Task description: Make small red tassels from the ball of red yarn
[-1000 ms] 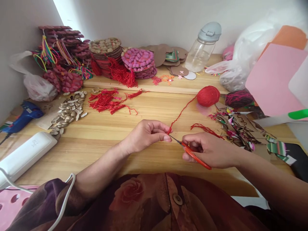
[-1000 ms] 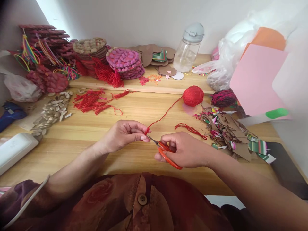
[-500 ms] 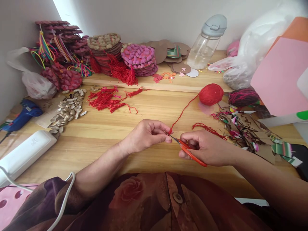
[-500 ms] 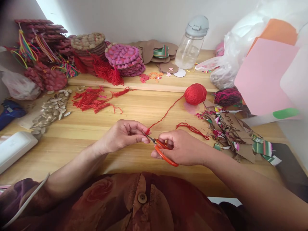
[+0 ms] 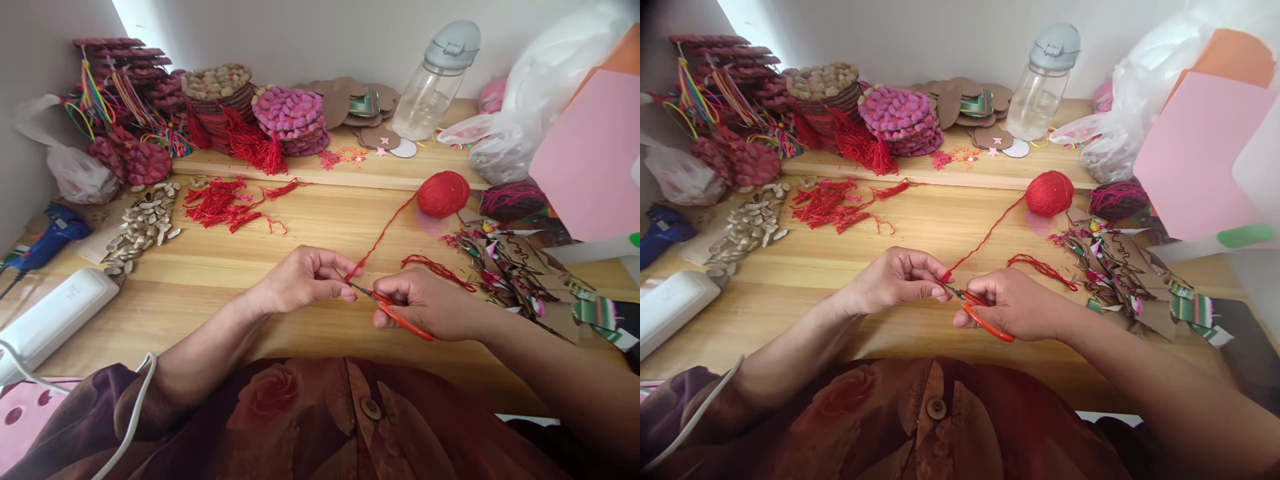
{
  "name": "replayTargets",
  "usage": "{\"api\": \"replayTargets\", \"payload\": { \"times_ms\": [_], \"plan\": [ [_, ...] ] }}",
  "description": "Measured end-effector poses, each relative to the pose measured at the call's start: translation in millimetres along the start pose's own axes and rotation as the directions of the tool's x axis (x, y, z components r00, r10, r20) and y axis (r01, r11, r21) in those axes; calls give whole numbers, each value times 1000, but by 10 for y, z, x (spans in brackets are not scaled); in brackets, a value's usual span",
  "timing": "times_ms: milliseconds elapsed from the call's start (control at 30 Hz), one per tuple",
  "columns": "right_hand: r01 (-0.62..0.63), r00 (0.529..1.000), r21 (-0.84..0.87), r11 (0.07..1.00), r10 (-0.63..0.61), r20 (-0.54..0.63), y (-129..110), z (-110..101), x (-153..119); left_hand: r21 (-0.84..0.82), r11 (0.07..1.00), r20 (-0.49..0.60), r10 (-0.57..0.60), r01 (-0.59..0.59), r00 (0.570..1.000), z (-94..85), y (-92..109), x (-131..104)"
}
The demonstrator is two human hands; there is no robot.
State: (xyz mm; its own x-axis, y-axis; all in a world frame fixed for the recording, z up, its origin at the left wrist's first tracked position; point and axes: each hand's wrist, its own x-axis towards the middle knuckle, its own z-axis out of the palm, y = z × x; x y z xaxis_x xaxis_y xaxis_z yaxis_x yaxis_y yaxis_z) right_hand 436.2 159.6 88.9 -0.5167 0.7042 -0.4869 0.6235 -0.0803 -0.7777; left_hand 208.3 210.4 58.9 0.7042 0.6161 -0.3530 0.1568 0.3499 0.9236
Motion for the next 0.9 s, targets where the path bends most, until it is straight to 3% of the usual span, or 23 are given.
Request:
{"api": "replayTargets", "payload": {
  "times_ms": [200, 400, 533, 633, 733, 900],
  "plan": [
    [31, 1000, 104, 994, -31, -2, 36, 18, -12, 19, 998, 18, 60, -60, 998, -71, -5, 13],
    [-58, 998, 151, 987, 62, -22, 125, 71, -87, 18, 996, 16, 84, -84, 996, -145, -24, 37],
    [-73, 995, 147, 986, 83, -61, 182, 136, -125, -68, 991, 18, 113, -112, 993, -153, -17, 35],
    [-86, 987, -11, 996, 84, -139, 178, 157, -185, -243, 956, 20, 176, -166, 984, -181, -4, 0],
    [-174, 947, -298, 939, 77, -311, 175, 155, -296, -439, 870, 41, 268, -224, 962, -223, 16, -48],
    [-410, 862, -516, 752, 135, -488, 299, 179, -537, -441, 870, 62, 273, -219, 960, -221, 40, -56]
  ]
}}
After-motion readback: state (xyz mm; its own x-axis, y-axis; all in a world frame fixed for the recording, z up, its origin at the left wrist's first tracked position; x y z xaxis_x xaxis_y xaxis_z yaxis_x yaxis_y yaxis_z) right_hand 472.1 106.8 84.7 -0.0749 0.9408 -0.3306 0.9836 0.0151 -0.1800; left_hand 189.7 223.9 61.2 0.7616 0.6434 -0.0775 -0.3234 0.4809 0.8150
